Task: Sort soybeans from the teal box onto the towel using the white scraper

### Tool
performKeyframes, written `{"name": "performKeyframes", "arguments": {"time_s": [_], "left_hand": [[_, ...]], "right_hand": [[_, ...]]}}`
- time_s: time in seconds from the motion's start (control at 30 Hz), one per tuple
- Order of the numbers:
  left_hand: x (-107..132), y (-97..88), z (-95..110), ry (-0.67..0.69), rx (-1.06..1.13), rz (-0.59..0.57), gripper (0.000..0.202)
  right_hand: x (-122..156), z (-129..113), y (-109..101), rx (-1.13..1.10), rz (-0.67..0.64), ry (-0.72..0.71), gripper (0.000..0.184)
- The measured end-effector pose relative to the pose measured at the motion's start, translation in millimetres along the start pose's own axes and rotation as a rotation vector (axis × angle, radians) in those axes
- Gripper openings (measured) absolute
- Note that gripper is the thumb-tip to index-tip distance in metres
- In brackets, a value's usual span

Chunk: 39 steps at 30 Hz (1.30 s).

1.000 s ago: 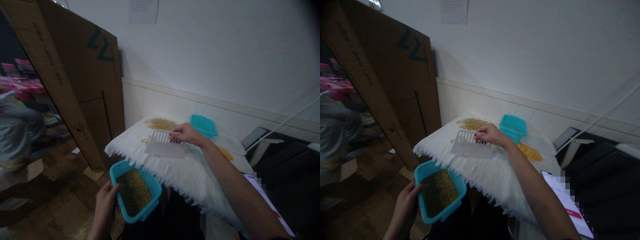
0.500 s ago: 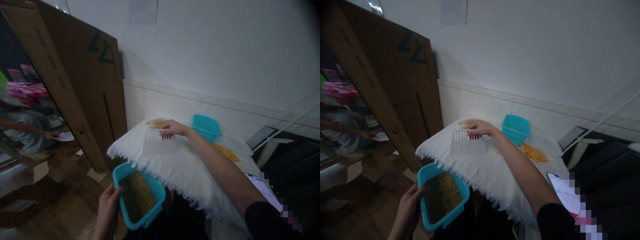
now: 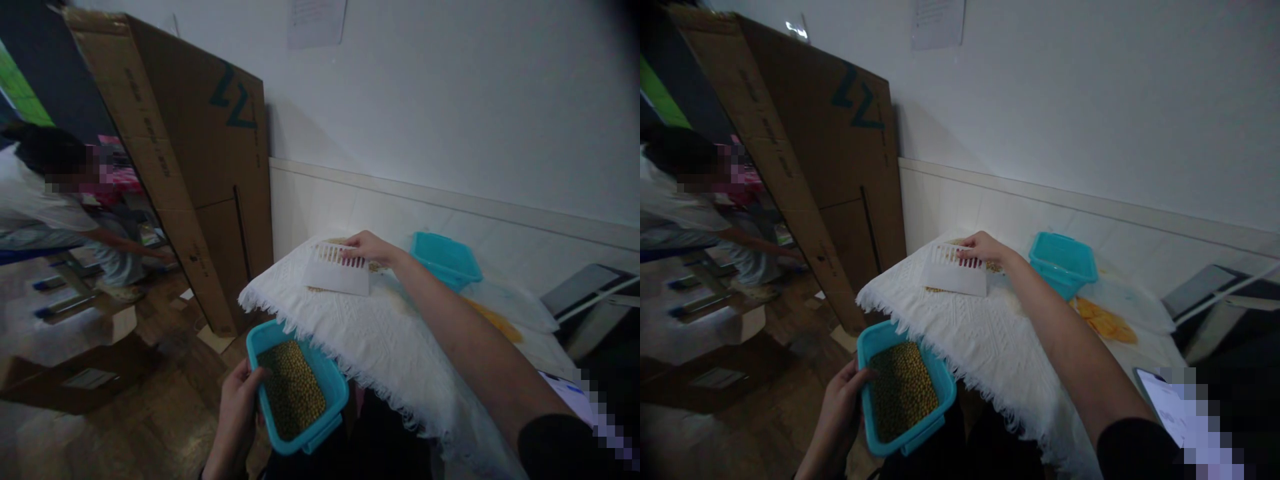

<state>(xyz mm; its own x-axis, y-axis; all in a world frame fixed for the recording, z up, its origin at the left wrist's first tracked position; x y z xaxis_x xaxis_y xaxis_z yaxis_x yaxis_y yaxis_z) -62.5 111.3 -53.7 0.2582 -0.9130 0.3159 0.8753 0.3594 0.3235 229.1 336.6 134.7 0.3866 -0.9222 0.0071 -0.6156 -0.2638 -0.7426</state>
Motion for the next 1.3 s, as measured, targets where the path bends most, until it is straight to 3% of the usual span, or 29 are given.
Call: {"name": "performKeyframes", "arguments": {"time_s": [0.17,0.3,0.4,0.5,0.73,0.8,1.03,1.3], "left_hand": [[-4,-1.0,-4,-0.032,0.019,-0.04,0.022],[-6,-6.0,-2,0.001,0.008,-0.02,0.022],[-9,-11.0,-1,0.028,-0.014,0.0,0.021],[-11,-12.8,0,0.046,-0.033,-0.009,0.018],[-8,-9.9,3,0.05,-0.047,-0.009,0.018],[-7,-6.8,2,0.045,-0.057,-0.03,0.019],[-7,-1.5,-6,0.041,-0.049,-0.047,0.017],[-7,-2.9,-9,0.004,-0.051,-0.033,0.017]], "right_hand": [[8,-2,-15,-0.064,0.115,-0.002,0.048],[20,-8,-35,-0.074,0.29,-0.069,0.043],[30,-13,-46,0.1,0.476,-0.093,0.026],[36,-16,-38,0.297,0.575,-0.08,0.018],[40,-8,-1,0.362,0.515,-0.135,0.026],[45,-1,2,0.294,0.508,-0.139,0.03],[63,19,7,0.189,0.639,-0.119,0.014],[81,12,15,0.142,0.604,-0.133,0.014]]}}
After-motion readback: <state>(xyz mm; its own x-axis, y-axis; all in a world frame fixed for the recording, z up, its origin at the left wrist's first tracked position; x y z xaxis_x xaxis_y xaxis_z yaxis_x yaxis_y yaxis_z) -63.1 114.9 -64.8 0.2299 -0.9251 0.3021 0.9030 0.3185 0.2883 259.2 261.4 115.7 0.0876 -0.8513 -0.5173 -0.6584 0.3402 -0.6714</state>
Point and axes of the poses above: each hand's wrist, its own x-axis away from the middle knuckle, its own y-axis out of the palm, z = x × y, the point moved 10 cm from there along -x, towards the middle knuckle, and after that the axes turned 8 degrees about x, right-handed, at the moved point
